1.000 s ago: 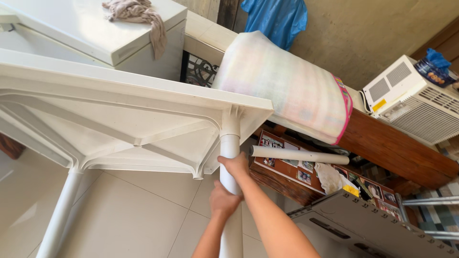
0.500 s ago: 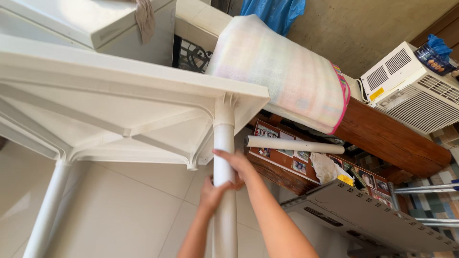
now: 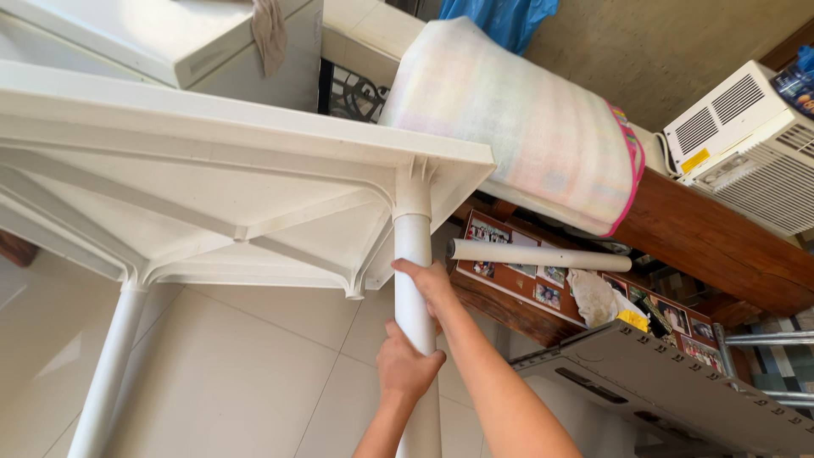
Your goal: The person assembles a white plastic table by inserting cylindrical legs into the underside of the tabletop. They lift the table to access the leg sockets, insert each leg, and press down to secure them. The person uses a cloth to wipe the tabletop surface after assembly.
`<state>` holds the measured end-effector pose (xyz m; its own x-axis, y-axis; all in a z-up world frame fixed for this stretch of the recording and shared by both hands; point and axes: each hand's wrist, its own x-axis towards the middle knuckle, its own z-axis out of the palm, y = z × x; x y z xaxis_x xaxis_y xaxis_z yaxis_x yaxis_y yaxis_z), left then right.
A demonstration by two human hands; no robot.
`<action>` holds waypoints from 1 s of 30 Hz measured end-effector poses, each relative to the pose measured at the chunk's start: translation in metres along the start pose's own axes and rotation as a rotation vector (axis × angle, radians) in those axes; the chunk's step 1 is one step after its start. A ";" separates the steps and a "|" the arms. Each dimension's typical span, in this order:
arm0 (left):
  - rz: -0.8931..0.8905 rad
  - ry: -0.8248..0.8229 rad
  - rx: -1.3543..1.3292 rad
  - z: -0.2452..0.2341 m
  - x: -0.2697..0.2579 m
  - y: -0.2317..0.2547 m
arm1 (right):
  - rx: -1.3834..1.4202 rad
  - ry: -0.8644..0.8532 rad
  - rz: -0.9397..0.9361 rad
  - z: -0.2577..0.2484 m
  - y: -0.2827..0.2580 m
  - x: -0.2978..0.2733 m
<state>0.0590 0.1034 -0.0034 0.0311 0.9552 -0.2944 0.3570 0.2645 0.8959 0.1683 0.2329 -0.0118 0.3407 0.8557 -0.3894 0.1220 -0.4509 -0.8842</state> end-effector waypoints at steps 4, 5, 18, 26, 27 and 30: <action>0.059 -0.014 -0.126 -0.002 0.006 -0.006 | -0.133 0.097 -0.075 0.005 -0.008 -0.003; 0.045 -0.040 -0.163 -0.002 0.008 -0.008 | -0.184 0.124 -0.063 0.006 -0.010 -0.005; -0.186 -0.559 -1.128 0.011 0.050 -0.047 | -0.912 0.490 -0.022 0.047 -0.043 -0.017; -0.091 -0.527 -0.967 0.004 0.032 -0.047 | -0.262 -0.089 -0.115 -0.012 -0.016 -0.019; -0.084 -0.471 -0.884 0.002 0.026 -0.047 | -0.016 -0.211 -0.046 -0.014 -0.009 -0.022; 0.034 -0.124 -0.517 0.003 0.015 -0.037 | 0.343 -0.235 0.166 -0.015 0.003 -0.016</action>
<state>0.0489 0.1073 -0.0419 0.1556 0.9497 -0.2716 -0.1518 0.2947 0.9435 0.1773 0.2141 -0.0040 0.1031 0.8311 -0.5465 -0.2465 -0.5110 -0.8235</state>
